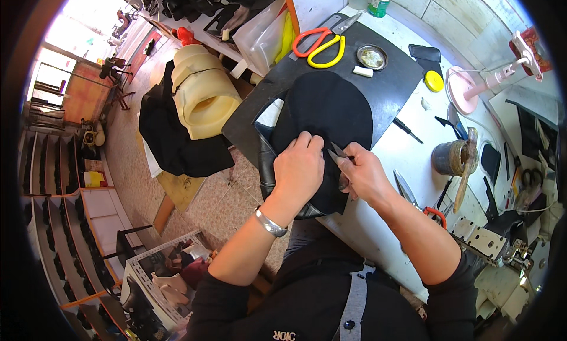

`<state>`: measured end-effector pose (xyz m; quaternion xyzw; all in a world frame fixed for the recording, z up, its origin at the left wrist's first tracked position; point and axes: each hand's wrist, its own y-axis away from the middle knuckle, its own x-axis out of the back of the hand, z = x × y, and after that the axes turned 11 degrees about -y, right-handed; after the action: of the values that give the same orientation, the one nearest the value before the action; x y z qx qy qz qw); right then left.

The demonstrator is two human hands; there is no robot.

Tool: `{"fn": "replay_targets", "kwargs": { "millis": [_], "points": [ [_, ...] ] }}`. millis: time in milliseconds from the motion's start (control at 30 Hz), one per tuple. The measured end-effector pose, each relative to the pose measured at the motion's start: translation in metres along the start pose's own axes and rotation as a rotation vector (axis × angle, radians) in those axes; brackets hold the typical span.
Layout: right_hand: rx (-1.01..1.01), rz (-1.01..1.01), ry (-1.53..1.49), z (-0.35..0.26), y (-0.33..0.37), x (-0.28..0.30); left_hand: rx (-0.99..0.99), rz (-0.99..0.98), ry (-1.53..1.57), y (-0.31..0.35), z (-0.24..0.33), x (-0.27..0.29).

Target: The person aligns and trims a black leather shoe upper on a workbench, then moves to a sewing machine to stitch the upper. They handle the shoe and use a cutting tool and sewing machine to complete the task.

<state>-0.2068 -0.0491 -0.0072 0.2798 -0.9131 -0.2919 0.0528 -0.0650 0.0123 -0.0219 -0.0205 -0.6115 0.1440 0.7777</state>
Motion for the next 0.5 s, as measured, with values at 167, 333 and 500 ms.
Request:
{"fn": "replay_targets", "kwargs": {
  "millis": [167,333,500],
  "points": [
    [-0.009,-0.041,0.175,-0.007,-0.003,0.004,0.055,-0.174,0.219,-0.014,-0.016,0.004],
    [0.181,0.041,0.295,0.003,-0.01,-0.003,0.078,-0.295,0.274,-0.022,-0.021,0.007],
    [0.142,0.046,0.198,0.01,-0.008,-0.001,-0.067,-0.233,0.096,-0.012,-0.018,0.01]
  ]
}}
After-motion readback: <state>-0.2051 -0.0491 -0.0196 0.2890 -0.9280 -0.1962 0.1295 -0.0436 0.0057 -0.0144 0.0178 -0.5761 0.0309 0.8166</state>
